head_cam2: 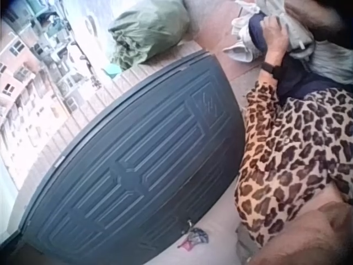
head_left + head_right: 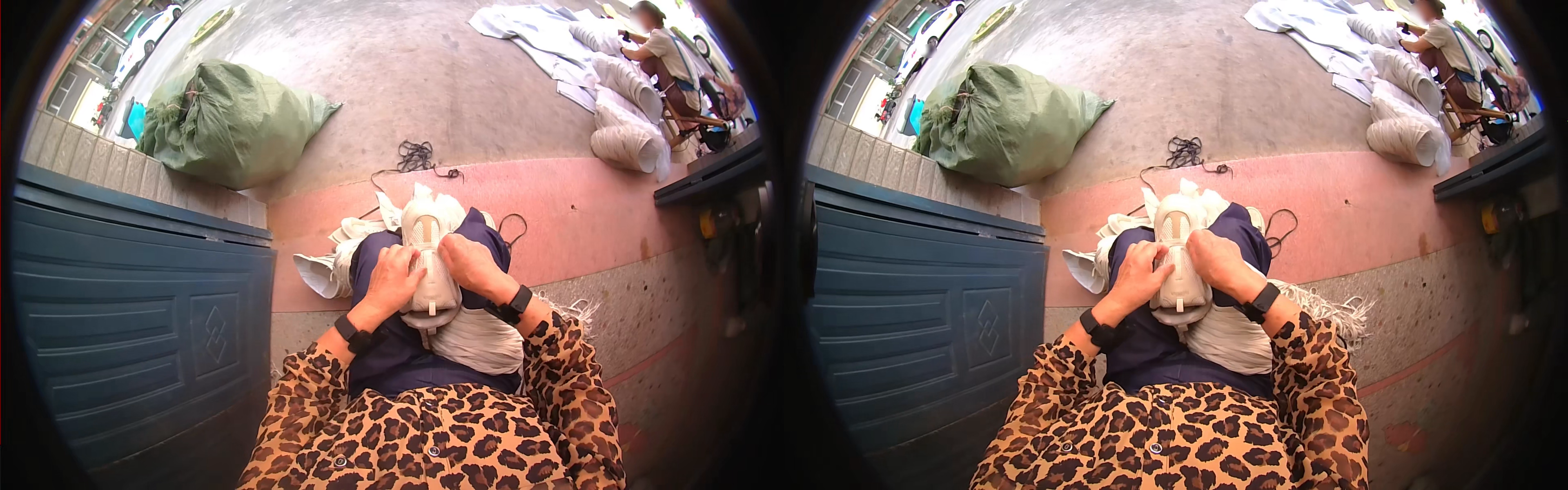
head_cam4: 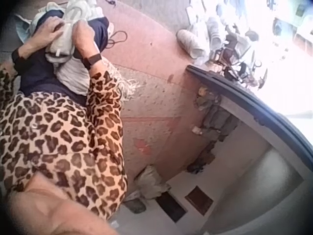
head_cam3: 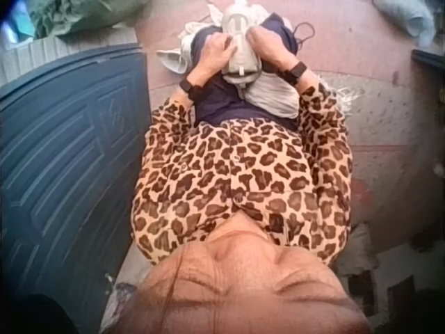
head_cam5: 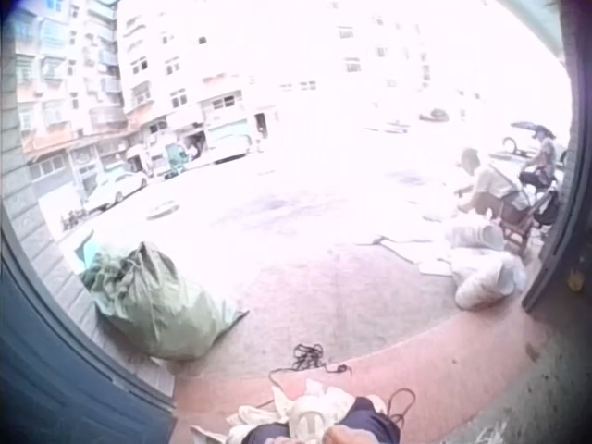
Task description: The recorder is lacing a white shoe with a flat white lace while sitting down.
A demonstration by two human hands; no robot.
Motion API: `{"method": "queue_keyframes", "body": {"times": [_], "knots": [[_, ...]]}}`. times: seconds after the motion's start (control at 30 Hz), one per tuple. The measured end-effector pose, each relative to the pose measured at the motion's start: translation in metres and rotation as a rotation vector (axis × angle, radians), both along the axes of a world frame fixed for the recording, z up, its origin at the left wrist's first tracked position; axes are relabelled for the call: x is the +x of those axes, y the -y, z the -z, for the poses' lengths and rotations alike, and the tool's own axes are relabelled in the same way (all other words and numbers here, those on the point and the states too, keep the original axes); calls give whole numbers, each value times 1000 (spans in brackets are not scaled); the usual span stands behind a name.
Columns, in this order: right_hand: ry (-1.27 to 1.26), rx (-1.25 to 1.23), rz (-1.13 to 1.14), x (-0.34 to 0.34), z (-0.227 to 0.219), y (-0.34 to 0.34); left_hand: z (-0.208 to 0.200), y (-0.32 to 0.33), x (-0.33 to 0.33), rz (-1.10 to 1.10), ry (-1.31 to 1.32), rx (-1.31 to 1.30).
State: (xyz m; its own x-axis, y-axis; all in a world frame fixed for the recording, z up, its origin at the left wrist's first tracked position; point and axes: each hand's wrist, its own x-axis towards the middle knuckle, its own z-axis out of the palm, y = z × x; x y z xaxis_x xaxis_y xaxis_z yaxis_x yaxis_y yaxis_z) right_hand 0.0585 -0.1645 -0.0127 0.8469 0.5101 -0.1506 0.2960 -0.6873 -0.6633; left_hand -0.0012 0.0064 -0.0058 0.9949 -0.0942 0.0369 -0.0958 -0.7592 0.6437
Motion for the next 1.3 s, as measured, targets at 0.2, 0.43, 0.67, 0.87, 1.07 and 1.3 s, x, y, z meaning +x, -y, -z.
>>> {"method": "queue_keyframes", "body": {"times": [0.2,0.43,0.67,0.87,1.07,1.3], "knots": [[99,-44,-66,4,-6,-5,2,3,0,-52,-21,-24],[68,-87,-69,10,6,-16,6,3,-3,-76,-6,-48],[-373,349,-6,17,16,-1,6,1,-3,-62,-15,-83],[-94,302,55,8,9,-1,5,0,-2,-65,-52,-92],[-148,266,74,14,10,-6,7,0,-4,-65,-29,-115],[102,161,22,7,19,-20,8,1,-5,-68,3,-122]]}}
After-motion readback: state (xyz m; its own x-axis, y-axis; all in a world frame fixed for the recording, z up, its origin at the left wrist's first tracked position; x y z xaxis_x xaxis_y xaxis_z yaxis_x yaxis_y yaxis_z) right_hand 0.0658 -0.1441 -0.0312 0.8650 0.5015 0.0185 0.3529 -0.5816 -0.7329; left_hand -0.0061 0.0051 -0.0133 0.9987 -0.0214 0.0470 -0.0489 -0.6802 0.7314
